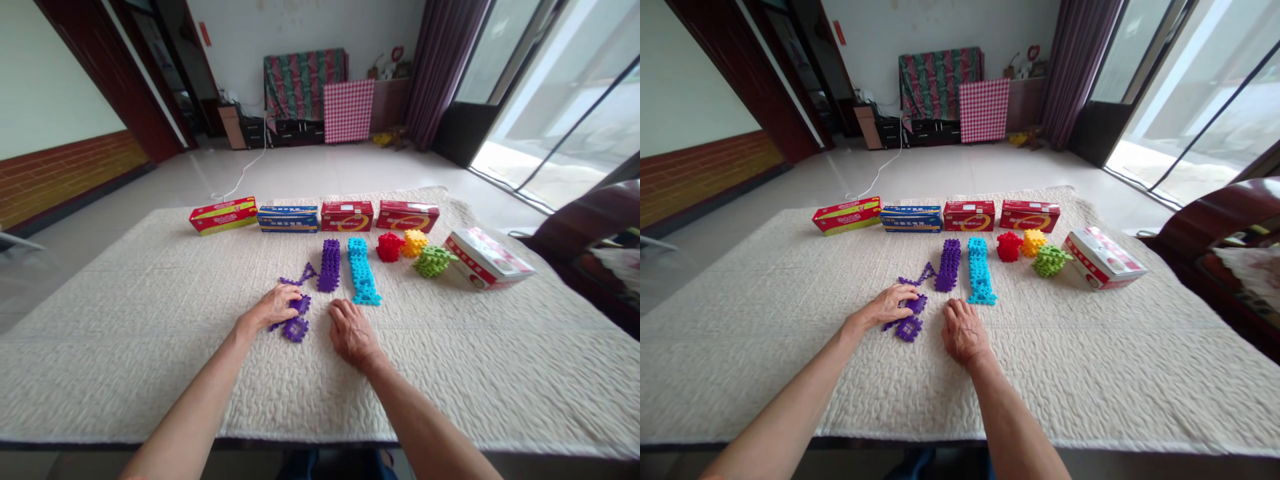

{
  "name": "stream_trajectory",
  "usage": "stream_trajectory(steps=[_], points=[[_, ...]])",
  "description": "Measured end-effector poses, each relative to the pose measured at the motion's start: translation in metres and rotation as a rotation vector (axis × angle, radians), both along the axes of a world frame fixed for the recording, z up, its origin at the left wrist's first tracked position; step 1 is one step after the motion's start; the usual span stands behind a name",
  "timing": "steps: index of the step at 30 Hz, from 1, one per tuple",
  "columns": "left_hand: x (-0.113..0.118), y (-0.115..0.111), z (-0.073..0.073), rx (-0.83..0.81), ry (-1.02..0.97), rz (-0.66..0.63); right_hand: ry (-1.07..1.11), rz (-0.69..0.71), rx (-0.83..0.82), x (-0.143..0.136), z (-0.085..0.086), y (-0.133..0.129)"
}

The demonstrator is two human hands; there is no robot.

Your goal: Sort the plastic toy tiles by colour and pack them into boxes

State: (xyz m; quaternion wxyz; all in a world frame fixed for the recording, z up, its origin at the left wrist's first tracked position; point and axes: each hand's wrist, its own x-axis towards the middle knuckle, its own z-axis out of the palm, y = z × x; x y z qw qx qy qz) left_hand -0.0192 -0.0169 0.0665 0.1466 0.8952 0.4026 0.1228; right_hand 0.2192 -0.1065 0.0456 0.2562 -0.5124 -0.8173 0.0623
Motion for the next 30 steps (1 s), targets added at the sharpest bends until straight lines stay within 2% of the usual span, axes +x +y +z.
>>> stream_trajectory(steps=[6, 12, 17, 21, 25, 30], points=[[-0.001, -0.004, -0.002, 0.064, 0.050, -0.101, -0.012, -0.001, 0.000, -0.001, 0.000, 0.000], [0.002, -0.007, -0.001, 0.143, -0.053, -0.027, -0.011, 0.052, 0.000, 0.004, -0.001, -0.001], [0.025, -0.003, -0.001, 0.181, -0.121, 0.016, -0.037, 0.203, 0.015, 0.037, -0.004, -0.007], [0.049, 0.002, -0.004, 0.179, -0.157, 0.022, -0.043, 0.241, 0.008, 0.057, -0.004, -0.009], [0.064, 0.010, -0.005, 0.163, -0.159, 0.026, -0.001, 0.196, 0.002, 0.058, -0.002, -0.010], [0.070, 0.021, -0.004, 0.155, -0.144, 0.033, 0.013, 0.184, -0.012, 0.055, 0.002, -0.012]])
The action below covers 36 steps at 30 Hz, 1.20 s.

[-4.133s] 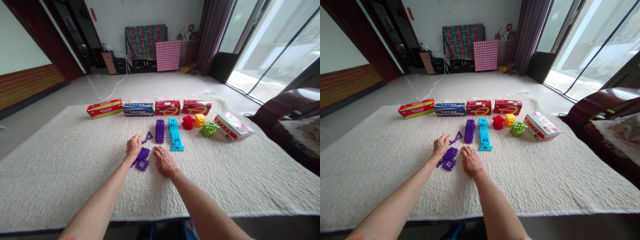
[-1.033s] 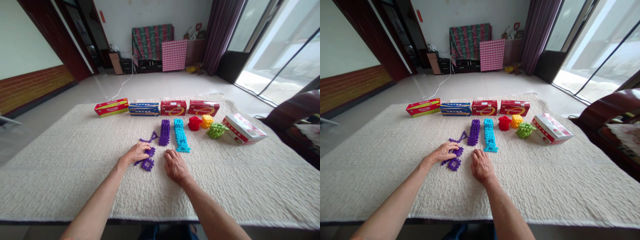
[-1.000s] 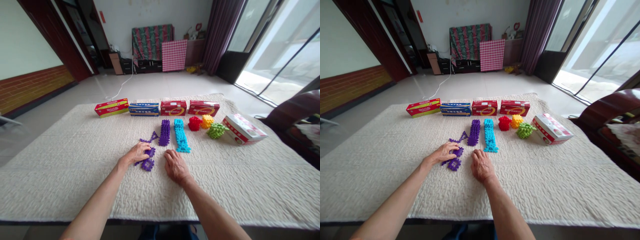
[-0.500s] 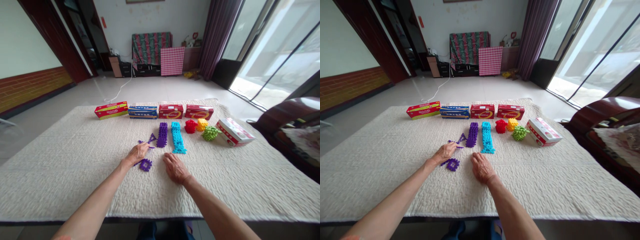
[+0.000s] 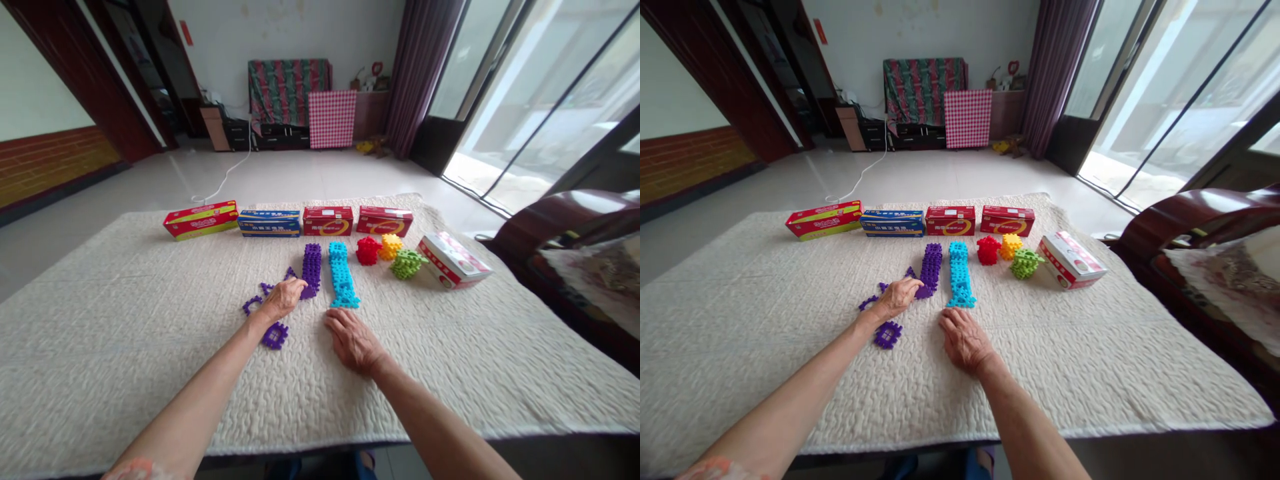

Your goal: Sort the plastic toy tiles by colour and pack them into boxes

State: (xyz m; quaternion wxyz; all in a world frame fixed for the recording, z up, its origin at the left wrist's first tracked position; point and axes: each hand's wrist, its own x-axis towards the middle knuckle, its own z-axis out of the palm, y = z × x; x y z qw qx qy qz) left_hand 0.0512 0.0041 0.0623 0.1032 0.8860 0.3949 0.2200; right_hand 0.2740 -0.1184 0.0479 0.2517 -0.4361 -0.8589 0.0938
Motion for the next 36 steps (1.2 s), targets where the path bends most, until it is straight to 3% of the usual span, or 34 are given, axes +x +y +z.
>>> stream_trajectory(steps=[9, 12, 14, 16, 19, 23, 27, 36], points=[[0.004, 0.012, -0.005, 0.021, 0.018, 0.004, -0.051, 0.042, 0.005, 0.002, -0.002, 0.003], [0.004, 0.012, -0.008, 0.025, 0.004, 0.011, -0.029, 0.069, 0.062, 0.006, 0.004, 0.008], [0.003, 0.012, -0.010, 0.026, -0.019, 0.016, 0.045, -0.033, 0.142, 0.014, 0.011, 0.017], [0.003, 0.011, -0.011, 0.030, -0.040, 0.016, 0.148, -0.230, 0.221, 0.026, 0.017, 0.032], [0.003, 0.010, -0.012, 0.038, -0.065, 0.019, 0.225, -0.436, 0.240, 0.043, 0.014, 0.059], [0.002, 0.008, -0.012, 0.025, -0.081, 0.018, 0.192, -0.449, 0.130, 0.056, -0.009, 0.081], [0.001, 0.006, -0.014, 0.038, -0.103, 0.024, 0.219, -0.533, 0.080, 0.058, -0.027, 0.080], [0.001, 0.008, -0.017, 0.071, -0.076, 0.044, 0.076, -0.518, 0.075, 0.053, -0.025, 0.075]])
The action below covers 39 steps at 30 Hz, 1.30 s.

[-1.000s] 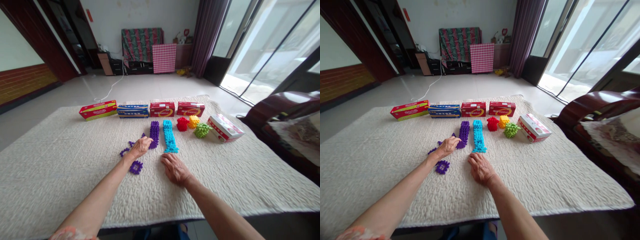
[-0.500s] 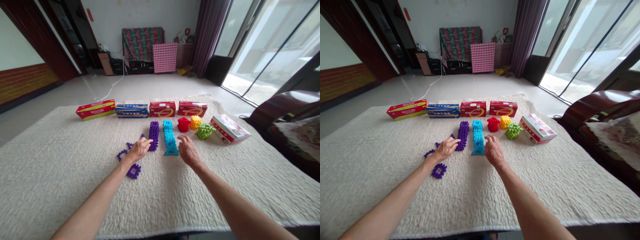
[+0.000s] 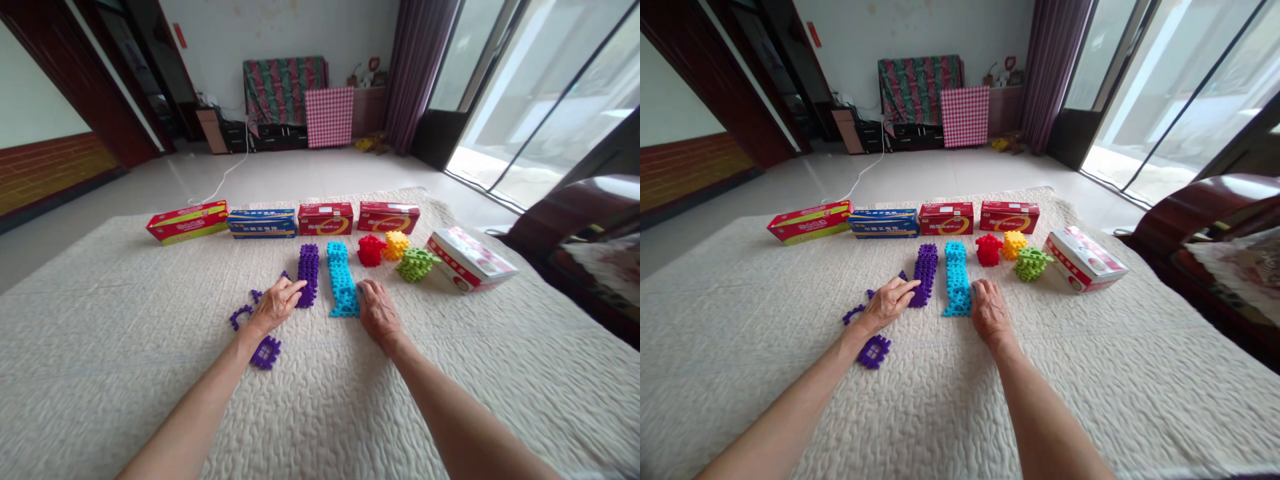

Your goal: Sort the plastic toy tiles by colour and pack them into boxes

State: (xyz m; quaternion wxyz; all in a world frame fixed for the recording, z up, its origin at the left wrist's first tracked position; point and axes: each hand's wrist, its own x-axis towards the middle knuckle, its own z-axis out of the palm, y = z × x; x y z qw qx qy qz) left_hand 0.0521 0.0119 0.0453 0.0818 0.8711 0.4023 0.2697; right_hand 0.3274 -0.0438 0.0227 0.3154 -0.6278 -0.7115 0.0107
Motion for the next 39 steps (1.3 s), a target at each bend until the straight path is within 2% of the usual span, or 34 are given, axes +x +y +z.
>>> stream_trajectory(steps=[4, 7, 12, 18, 24, 31, 34, 39], points=[[0.000, -0.003, 0.001, 0.028, 0.013, 0.048, -0.012, -0.007, 0.008, -0.001, 0.000, 0.000], [-0.007, 0.001, 0.001, 0.083, -0.063, 0.133, -0.010, -0.004, 0.011, -0.001, 0.000, 0.000], [-0.035, 0.019, 0.007, 0.118, -0.125, 0.335, -0.021, 0.015, 0.009, 0.000, 0.001, 0.001], [-0.064, 0.028, 0.013, 0.052, -0.116, 0.388, -0.029, 0.029, 0.026, 0.001, -0.001, 0.003], [-0.073, 0.012, 0.013, -0.015, -0.082, 0.344, -0.042, 0.027, 0.017, 0.001, -0.001, 0.003], [-0.074, -0.037, 0.023, -0.239, -0.074, 0.099, -0.068, 0.021, 0.018, 0.002, 0.000, 0.004], [-0.076, -0.054, 0.026, -0.256, -0.051, 0.028, -0.081, 0.026, 0.017, 0.003, 0.000, 0.005], [-0.083, -0.069, 0.034, -0.274, 0.047, -0.095, -0.095, 0.032, 0.028, 0.004, -0.002, 0.007]])
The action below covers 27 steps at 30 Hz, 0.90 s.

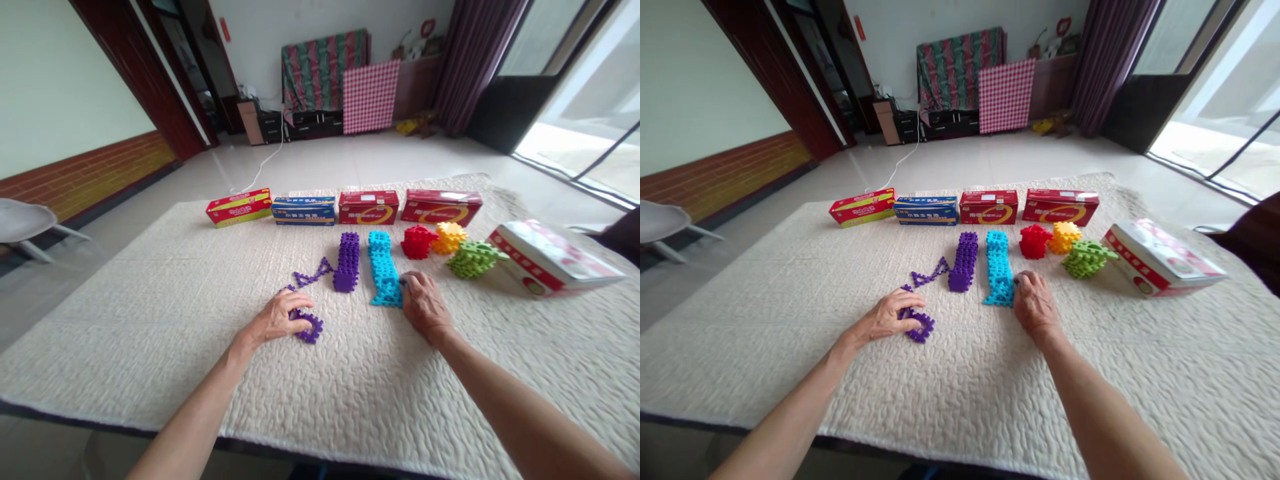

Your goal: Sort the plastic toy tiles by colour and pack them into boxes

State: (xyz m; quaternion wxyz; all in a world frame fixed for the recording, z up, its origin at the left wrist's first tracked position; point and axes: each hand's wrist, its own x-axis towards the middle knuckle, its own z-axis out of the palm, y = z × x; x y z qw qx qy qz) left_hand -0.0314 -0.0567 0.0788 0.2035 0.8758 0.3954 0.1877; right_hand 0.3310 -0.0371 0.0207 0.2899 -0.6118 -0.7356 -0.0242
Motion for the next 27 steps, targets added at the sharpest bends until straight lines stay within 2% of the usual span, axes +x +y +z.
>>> stream_trajectory(steps=[9, 16, 22, 27], points=[[0.006, -0.016, 0.006, 0.065, 0.224, -0.127, 0.002, -0.011, -0.001, -0.002, 0.003, -0.002], [0.008, -0.019, 0.017, 0.025, 0.283, -0.188, -0.007, -0.016, 0.004, -0.002, 0.001, -0.001], [0.017, -0.008, 0.002, 0.083, 0.161, -0.166, -0.010, -0.020, 0.004, -0.002, 0.002, -0.001], [0.045, 0.014, -0.012, 0.237, 0.002, -0.080, 0.004, -0.015, 0.000, -0.002, 0.002, -0.001]])
